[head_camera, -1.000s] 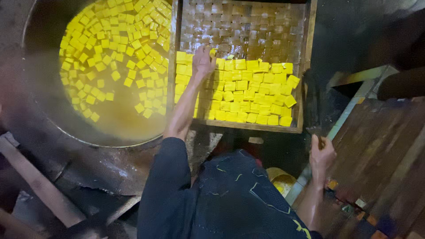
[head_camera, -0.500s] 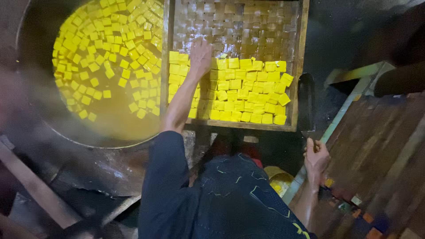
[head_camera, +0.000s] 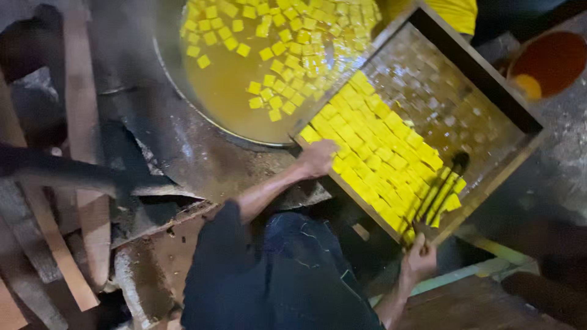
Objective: The person uses a slotted spatula to scoop yellow cubes from a large pot of hot liquid and places them into a wooden tray. The person repeats this scooping and placing action multiple times, gradually filling the tray.
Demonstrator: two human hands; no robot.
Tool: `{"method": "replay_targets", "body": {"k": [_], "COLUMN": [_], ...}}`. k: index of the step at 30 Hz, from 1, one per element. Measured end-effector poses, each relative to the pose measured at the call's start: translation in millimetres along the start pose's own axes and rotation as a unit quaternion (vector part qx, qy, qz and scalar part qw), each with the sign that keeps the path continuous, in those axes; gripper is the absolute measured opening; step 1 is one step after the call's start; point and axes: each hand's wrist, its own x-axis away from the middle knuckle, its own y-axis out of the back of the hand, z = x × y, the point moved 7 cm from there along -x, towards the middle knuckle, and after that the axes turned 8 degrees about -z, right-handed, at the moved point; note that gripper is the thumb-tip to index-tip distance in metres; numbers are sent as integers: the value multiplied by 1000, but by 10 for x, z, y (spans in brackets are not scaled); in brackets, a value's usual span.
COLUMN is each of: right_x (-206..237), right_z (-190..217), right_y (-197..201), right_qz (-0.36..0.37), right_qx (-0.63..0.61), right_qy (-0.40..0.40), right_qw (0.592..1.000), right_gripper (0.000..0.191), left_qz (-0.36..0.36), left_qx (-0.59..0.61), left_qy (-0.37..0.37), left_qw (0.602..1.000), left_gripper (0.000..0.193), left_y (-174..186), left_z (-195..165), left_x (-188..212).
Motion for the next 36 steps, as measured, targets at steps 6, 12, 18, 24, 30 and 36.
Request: {"method": "replay_targets", "body": {"k": [6, 12, 18, 24, 30, 36], "right_x": [83, 1178, 1534, 1630, 2049, 2572], "right_z": [1424, 2541, 2685, 2876, 3265, 3146], "right_y": [-2167, -4686, -6147, -7141, -8347, -8618], "right_qz": [194, 406, 397, 333, 381, 386], "right_qx": [-72, -66, 306, 291, 215, 56], "right_qy": [82, 159, 316, 418, 378, 157], "right_qw": [975, 898, 806, 793, 816, 907], "right_gripper": [25, 36, 62, 51, 46, 45], "left_qz": [-252, -153, -113, -88, -66, -55], "left_qx": [-178, -225, -197, -158, -136, -100], "left_qy": [197, 249, 277, 319, 343, 358], "left_qw": [931, 930, 934, 930, 927, 927], "left_gripper": [33, 57, 58, 63, 64, 67], "left_y": [1556, 1885, 1901, 1988, 1940, 1822], "left_z": [1393, 2097, 2238, 2284, 2400, 2502], "left_x": [1104, 1534, 1407, 1331, 1340, 1422]}}
